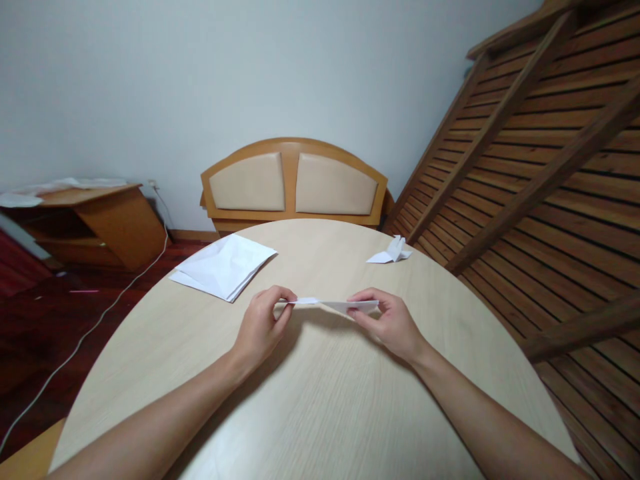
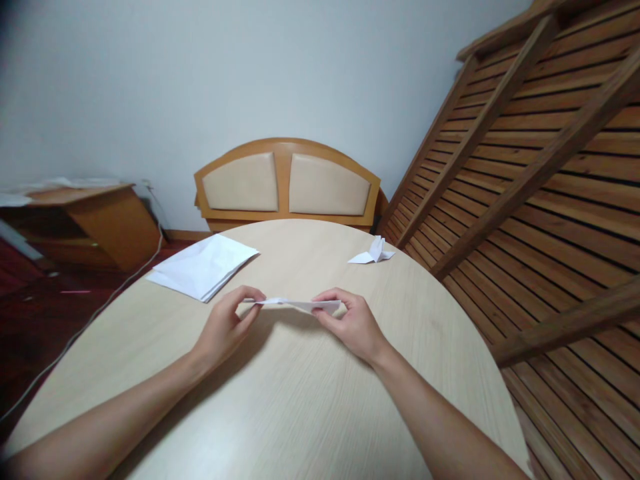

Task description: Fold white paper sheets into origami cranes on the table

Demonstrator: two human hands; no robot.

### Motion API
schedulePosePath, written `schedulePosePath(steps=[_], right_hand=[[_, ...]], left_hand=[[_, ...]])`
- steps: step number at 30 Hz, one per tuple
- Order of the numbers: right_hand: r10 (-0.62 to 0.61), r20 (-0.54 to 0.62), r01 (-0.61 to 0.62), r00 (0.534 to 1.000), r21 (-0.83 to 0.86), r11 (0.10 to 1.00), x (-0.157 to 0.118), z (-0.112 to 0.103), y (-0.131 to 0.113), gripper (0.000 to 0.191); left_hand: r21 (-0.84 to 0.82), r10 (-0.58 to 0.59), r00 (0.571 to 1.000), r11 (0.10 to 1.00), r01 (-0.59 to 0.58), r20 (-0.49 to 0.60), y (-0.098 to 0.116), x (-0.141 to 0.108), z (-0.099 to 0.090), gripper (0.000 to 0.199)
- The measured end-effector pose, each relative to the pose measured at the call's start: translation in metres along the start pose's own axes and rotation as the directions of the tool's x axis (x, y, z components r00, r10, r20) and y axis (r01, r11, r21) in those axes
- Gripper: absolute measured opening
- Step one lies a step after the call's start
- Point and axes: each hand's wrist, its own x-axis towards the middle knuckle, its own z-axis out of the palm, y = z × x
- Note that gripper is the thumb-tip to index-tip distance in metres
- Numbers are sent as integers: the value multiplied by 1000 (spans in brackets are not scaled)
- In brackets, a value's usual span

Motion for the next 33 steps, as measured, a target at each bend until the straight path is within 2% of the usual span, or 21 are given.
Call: schedulePosePath(steps=[1, 4, 6, 9, 14, 16, 18, 21, 25, 30, 33], right_hand=[[-68, 27, 68, 997, -17, 998, 0, -1, 1, 11], [-197, 196, 206, 961, -30, 978, -2, -3, 1, 27], [-199, 297, 226, 934, -60, 972, -3, -4, 1, 35], [-173, 418, 247, 892, -131, 960, -4, -2, 0, 38], [-134, 499, 278, 856, -226, 934, -5, 1, 1, 28], [-115, 498, 269, 859, -249, 930, -5, 2, 1, 25], [-78, 457, 226, 886, -279, 933, -5, 3, 1, 26], [-25, 364, 147, 931, -313, 938, -4, 7, 4, 34], [15, 277, 91, 961, -368, 925, -4, 15, 10, 41], [-113, 268, 227, 957, -447, 865, -2, 25, 13, 45], [-136, 294, 280, 946, -530, 801, -3, 29, 9, 34]], left_hand=[[17, 34, 999, 999, -34, 29, -2, 0, 1, 14], [56, 125, 977, 989, -137, 175, -10, -2, 5, 27], [51, 144, 957, 985, -162, 253, -14, -3, 9, 34], [53, 141, 940, 985, -166, 312, -18, -6, 14, 42], [33, 141, 899, 985, -170, 415, -10, -9, 12, 41], [47, 115, 898, 988, -149, 424, -3, -10, 8, 31], [64, 104, 897, 987, -145, 430, 4, -10, 6, 23], [68, 132, 875, 981, -184, 465, 8, -12, 5, 32], [97, 146, 846, 969, -226, 512, 6, -14, 7, 47], [187, 80, 810, 956, -228, 581, 1, -18, 10, 69], [221, 66, 802, 945, -242, 594, -2, -20, 13, 72]])
